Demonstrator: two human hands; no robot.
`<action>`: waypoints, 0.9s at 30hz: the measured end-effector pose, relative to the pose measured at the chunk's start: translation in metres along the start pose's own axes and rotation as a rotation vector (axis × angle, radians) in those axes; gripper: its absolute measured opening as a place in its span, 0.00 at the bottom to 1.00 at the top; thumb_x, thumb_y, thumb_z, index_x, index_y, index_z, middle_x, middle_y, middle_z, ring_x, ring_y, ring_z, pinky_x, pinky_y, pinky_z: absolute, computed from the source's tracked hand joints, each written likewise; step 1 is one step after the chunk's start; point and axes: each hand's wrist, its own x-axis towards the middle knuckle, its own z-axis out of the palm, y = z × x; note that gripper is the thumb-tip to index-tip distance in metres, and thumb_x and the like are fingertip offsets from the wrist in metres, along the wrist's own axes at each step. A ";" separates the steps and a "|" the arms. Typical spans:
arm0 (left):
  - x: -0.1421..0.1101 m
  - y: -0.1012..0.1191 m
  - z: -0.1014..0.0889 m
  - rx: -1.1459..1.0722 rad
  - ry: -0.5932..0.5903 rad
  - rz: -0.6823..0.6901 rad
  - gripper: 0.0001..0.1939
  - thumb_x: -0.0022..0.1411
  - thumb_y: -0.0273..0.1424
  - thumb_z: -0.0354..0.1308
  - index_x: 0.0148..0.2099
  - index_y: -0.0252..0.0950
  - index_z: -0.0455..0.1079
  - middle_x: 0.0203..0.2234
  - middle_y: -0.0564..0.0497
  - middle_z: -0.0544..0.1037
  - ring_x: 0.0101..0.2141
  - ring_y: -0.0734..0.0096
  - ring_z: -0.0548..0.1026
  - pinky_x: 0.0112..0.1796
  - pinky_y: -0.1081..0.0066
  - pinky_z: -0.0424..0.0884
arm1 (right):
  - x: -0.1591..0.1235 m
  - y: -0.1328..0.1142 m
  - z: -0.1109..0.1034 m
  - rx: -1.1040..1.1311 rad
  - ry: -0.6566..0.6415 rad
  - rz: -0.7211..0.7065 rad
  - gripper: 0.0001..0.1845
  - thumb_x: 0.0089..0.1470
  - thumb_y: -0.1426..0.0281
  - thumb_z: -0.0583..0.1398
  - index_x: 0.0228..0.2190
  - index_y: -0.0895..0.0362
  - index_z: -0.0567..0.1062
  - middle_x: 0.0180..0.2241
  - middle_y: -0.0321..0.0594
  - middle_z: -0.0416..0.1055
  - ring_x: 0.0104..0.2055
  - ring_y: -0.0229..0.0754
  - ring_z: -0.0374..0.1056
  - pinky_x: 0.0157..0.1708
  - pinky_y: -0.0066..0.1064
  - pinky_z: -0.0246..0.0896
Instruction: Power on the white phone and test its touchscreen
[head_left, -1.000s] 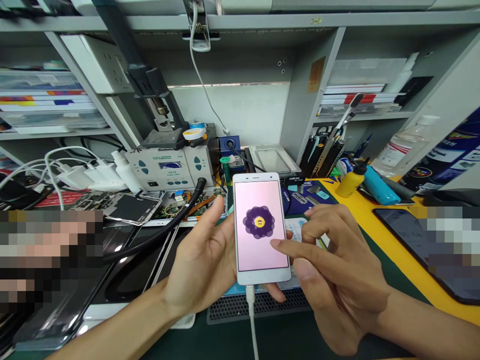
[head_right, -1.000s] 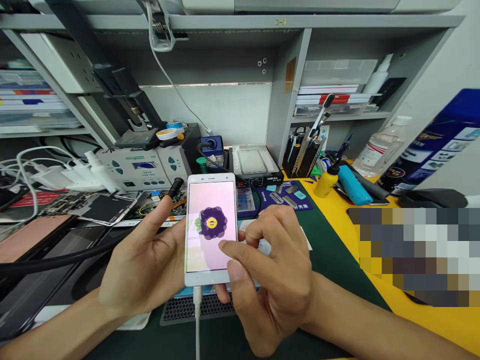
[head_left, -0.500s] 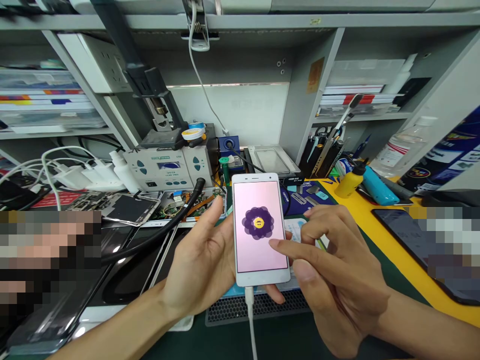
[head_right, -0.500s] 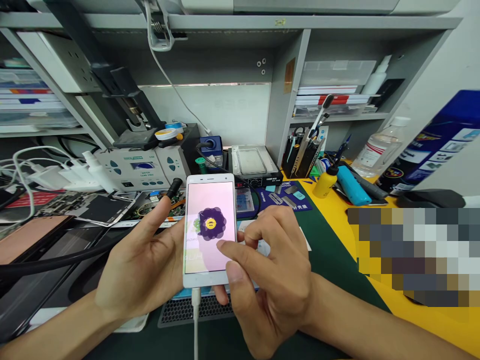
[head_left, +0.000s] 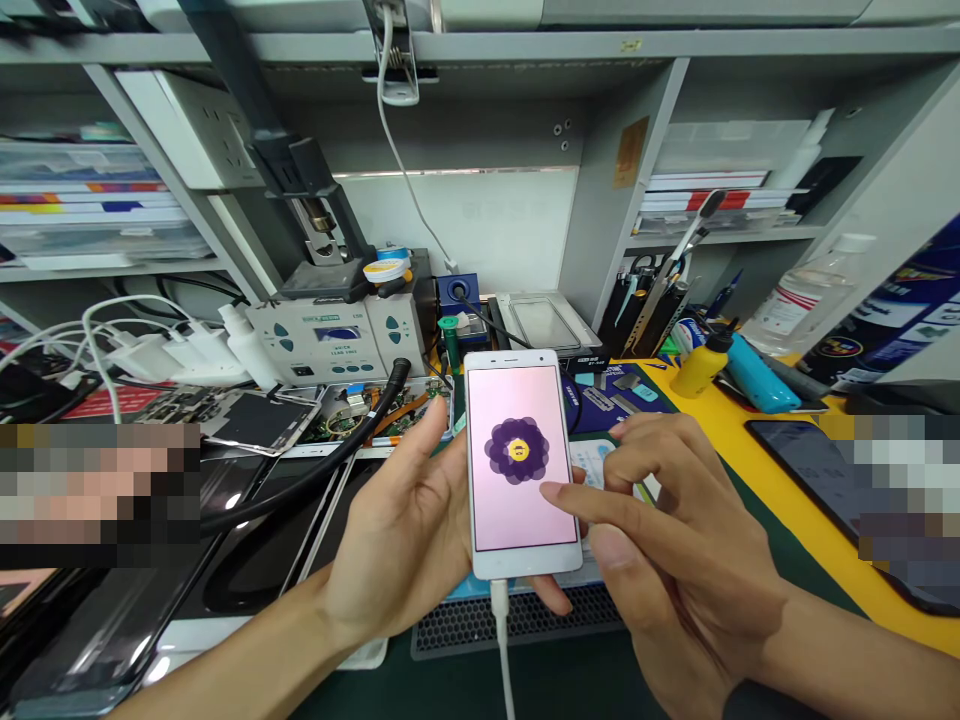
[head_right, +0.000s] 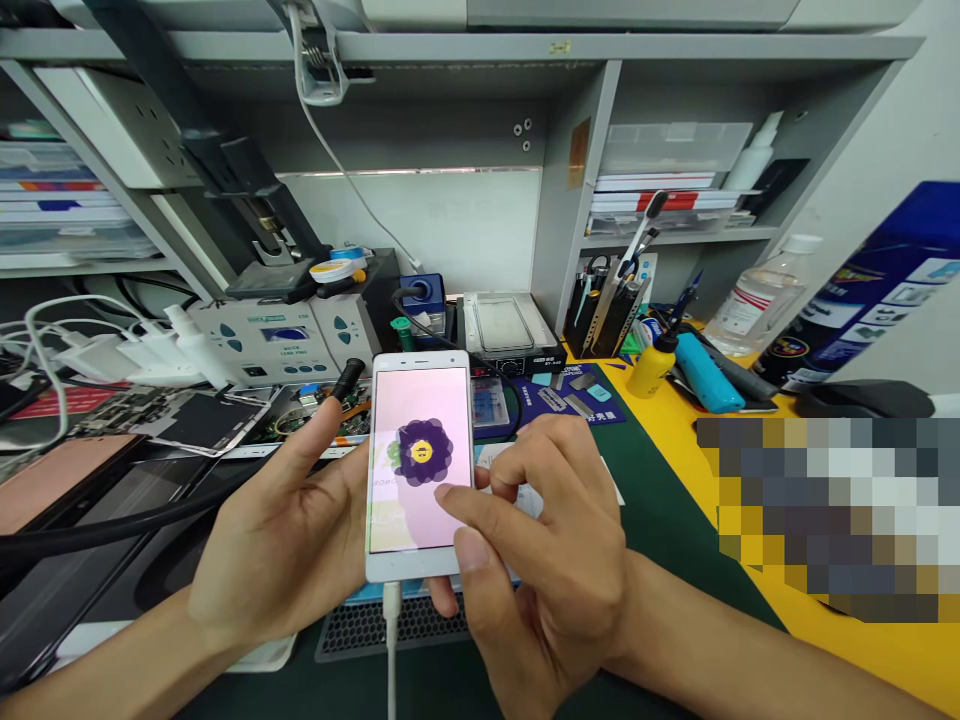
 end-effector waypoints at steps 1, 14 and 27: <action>0.000 0.000 0.000 0.003 0.002 -0.004 0.36 0.72 0.51 0.29 0.72 0.38 0.50 0.55 0.35 0.73 0.49 0.48 0.75 0.45 0.53 0.71 | 0.000 0.000 0.000 -0.001 0.002 0.004 0.16 0.50 0.78 0.55 0.36 0.57 0.80 0.30 0.39 0.60 0.36 0.44 0.61 0.40 0.49 0.62; -0.001 0.001 0.001 0.014 0.005 0.002 0.36 0.72 0.51 0.29 0.72 0.38 0.50 0.55 0.35 0.73 0.49 0.48 0.75 0.46 0.53 0.71 | 0.005 -0.002 -0.001 0.010 -0.006 -0.015 0.17 0.49 0.79 0.55 0.37 0.59 0.80 0.29 0.39 0.60 0.35 0.43 0.60 0.39 0.47 0.62; -0.001 0.000 -0.001 0.009 0.027 -0.007 0.36 0.72 0.52 0.31 0.72 0.36 0.51 0.56 0.35 0.73 0.51 0.47 0.74 0.48 0.53 0.69 | 0.002 0.000 -0.003 0.037 -0.061 -0.041 0.16 0.49 0.79 0.55 0.35 0.61 0.81 0.28 0.40 0.61 0.35 0.43 0.59 0.40 0.47 0.61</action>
